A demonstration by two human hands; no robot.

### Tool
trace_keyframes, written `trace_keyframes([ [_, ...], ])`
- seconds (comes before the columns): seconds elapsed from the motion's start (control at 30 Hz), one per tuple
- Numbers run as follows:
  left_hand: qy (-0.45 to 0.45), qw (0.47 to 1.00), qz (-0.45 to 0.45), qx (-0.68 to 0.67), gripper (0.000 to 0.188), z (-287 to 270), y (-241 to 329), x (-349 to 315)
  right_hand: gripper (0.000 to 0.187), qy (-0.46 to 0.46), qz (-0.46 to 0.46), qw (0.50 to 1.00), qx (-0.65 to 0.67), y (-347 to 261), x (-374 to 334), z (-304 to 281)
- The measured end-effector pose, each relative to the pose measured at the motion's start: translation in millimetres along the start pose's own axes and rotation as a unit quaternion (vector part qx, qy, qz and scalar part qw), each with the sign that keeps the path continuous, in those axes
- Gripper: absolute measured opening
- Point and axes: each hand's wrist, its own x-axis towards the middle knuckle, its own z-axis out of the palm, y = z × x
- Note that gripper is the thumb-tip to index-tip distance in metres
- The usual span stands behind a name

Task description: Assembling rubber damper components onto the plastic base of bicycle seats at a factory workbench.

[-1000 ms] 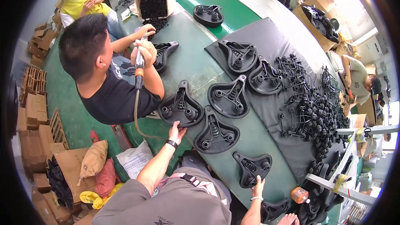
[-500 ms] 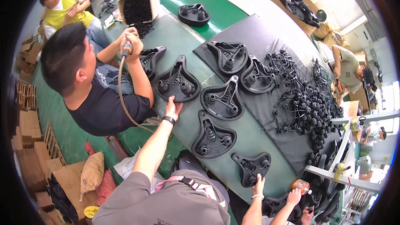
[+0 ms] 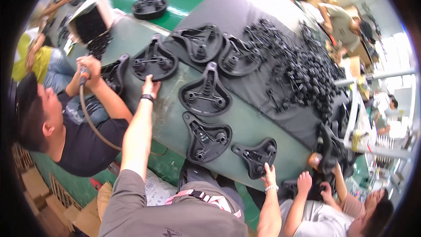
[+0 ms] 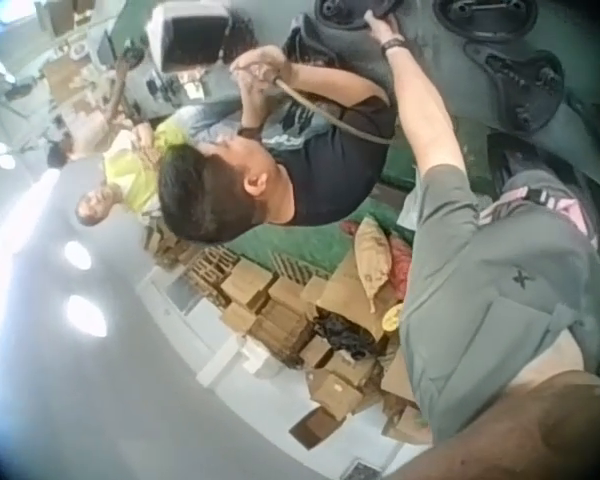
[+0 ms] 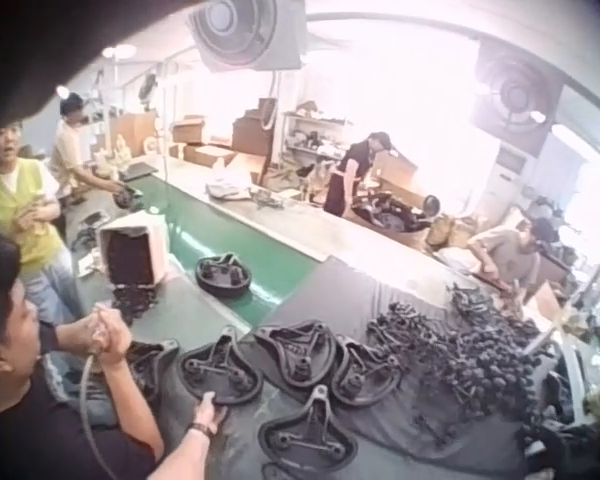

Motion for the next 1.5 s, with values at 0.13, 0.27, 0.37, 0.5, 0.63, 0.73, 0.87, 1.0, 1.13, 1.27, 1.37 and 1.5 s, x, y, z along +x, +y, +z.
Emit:
trace_keyframes([
  [0.13,0.019,0.999,0.027,0.024,0.048,-16.4,16.3,10.4,0.109,0.005,0.007,0.999,-0.039,-14.3,-9.6,25.2],
  [0.27,0.018,0.994,0.045,0.102,0.055,-19.1,11.4,-32.6,0.087,-0.006,-0.014,0.999,-0.036,-22.0,-18.2,39.6],
  [0.37,-0.012,0.973,0.158,0.166,0.037,-16.0,-22.9,-137.7,0.078,0.008,-0.02,1.0,0.018,-27.1,-28.5,34.9],
  [0.5,-0.097,0.887,0.351,0.284,0.012,-64.3,-84.8,-315.6,0.103,-0.029,-0.092,0.995,0.034,-8.2,-0.8,31.8],
  [0.63,-0.315,0.78,0.114,0.529,0.041,-39.2,-157.5,-459.1,0.13,-0.014,-0.131,0.991,-0.028,-14.5,21.8,29.5],
  [0.73,-0.372,0.752,-0.125,0.53,0.106,-38.1,-262.9,-454.2,0.124,-0.025,-0.159,0.985,-0.068,-39.9,12.6,38.1],
  [0.87,-0.386,0.805,-0.15,0.425,0.105,25.5,-317.4,-462.2,0.114,-0.034,-0.187,0.98,-0.063,-28.2,28.8,17.3],
  [1.0,-0.227,0.863,-0.06,0.447,0.119,6.6,-388.7,-446.7,0.086,-0.029,-0.201,0.979,0.024,5.3,34.4,29.5],
  [1.13,-0.223,0.801,-0.017,0.556,0.109,29.2,-318.5,-500.7,0.082,-0.023,-0.214,0.956,0.199,30.9,-9.8,33.0],
  [1.27,-0.256,0.831,0.044,0.492,0.094,22.4,-235.6,-500.2,0.09,0.011,-0.276,0.95,0.148,-15.4,-102.3,76.1],
  [1.37,-0.283,0.873,0.128,0.377,0.08,6.1,-166.7,-464.6,0.097,-0.107,-0.336,0.931,0.092,-45.5,-133.1,122.1],
  [1.5,-0.285,0.909,0.118,0.28,0.074,-15.6,-45.1,-406.9,0.081,-0.23,-0.306,0.923,-0.041,-69.8,-169.5,170.4],
])
